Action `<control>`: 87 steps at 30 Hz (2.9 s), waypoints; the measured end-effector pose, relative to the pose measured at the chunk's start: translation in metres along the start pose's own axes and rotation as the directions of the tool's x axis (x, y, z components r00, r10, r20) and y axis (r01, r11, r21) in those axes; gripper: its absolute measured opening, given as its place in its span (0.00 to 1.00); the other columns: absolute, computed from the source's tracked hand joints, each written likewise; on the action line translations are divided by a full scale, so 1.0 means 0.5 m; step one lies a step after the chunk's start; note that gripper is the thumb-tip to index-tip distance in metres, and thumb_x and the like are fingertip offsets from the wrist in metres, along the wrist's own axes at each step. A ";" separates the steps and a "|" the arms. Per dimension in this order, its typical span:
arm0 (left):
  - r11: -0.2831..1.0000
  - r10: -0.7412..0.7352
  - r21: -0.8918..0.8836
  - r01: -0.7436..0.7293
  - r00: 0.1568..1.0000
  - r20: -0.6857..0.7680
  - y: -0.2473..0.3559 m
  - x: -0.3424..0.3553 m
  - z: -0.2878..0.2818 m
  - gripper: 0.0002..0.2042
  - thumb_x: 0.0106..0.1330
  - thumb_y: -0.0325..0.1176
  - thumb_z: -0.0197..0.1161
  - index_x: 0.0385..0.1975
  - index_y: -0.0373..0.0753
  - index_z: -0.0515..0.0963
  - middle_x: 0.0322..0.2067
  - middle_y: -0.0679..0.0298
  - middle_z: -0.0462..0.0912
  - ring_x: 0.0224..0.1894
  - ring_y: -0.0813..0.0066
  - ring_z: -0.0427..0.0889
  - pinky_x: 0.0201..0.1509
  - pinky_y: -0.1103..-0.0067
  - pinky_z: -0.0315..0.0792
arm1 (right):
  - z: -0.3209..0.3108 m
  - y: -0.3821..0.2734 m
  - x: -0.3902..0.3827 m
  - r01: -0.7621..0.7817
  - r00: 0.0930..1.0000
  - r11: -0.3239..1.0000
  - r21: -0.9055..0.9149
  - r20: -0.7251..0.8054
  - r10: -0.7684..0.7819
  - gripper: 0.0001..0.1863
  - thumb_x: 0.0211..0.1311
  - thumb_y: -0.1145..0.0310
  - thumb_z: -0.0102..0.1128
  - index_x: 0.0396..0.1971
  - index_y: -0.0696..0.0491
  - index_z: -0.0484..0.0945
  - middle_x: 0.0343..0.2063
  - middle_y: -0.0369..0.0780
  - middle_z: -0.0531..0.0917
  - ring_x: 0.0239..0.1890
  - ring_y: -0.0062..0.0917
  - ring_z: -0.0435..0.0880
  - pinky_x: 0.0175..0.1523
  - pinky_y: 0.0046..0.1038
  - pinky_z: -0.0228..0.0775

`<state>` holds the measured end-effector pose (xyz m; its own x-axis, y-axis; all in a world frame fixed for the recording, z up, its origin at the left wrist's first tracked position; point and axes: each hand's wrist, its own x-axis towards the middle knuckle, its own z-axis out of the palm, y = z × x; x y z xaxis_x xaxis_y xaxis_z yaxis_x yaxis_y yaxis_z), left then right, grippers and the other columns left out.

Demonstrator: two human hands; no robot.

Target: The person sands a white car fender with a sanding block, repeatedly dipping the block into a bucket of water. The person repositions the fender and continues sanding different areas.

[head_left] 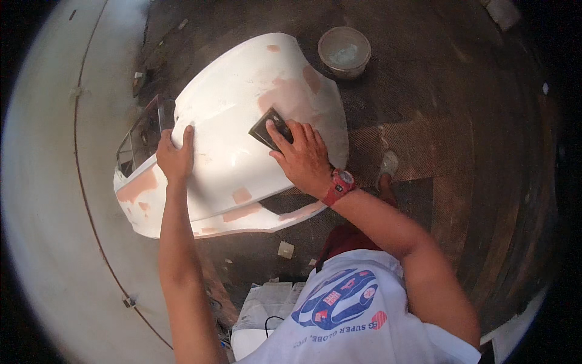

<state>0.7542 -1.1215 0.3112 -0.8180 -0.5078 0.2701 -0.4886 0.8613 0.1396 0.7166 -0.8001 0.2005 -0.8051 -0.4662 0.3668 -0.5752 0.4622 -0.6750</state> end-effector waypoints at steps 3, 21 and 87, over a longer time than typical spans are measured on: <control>0.999 0.013 0.029 -0.013 1.000 -0.001 0.003 -0.004 -0.001 0.29 0.72 0.59 0.72 0.48 0.34 0.85 0.44 0.44 0.90 0.48 0.43 0.89 0.56 0.58 0.79 | 0.000 0.038 0.113 -0.086 0.996 0.995 -0.042 -0.036 0.085 0.31 0.73 0.51 0.71 0.71 0.46 0.78 0.58 0.48 0.79 0.61 0.47 0.79 0.61 0.50 0.76; 0.997 -0.040 0.069 0.038 0.998 0.037 -0.008 -0.006 -0.014 0.39 0.67 0.72 0.69 0.52 0.34 0.84 0.47 0.47 0.89 0.56 0.47 0.86 0.65 0.57 0.74 | 0.041 -0.021 0.218 -0.074 0.996 0.989 -0.125 -0.059 0.067 0.33 0.74 0.54 0.70 0.75 0.47 0.76 0.57 0.51 0.77 0.59 0.45 0.79 0.61 0.49 0.79; 0.997 -0.052 0.054 0.050 0.998 0.031 -0.039 -0.010 0.003 0.33 0.70 0.66 0.69 0.49 0.36 0.83 0.44 0.45 0.88 0.51 0.41 0.86 0.60 0.54 0.75 | 0.009 0.103 -0.029 -0.165 0.986 0.985 0.056 0.008 0.164 0.34 0.81 0.58 0.61 0.81 0.53 0.69 0.60 0.57 0.77 0.63 0.54 0.76 0.73 0.50 0.69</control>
<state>0.7675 -1.1356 0.3055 -0.8008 -0.5519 0.2326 -0.5444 0.8327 0.1012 0.6991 -0.7730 0.1574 -0.8876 -0.3896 0.2459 -0.4258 0.4900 -0.7607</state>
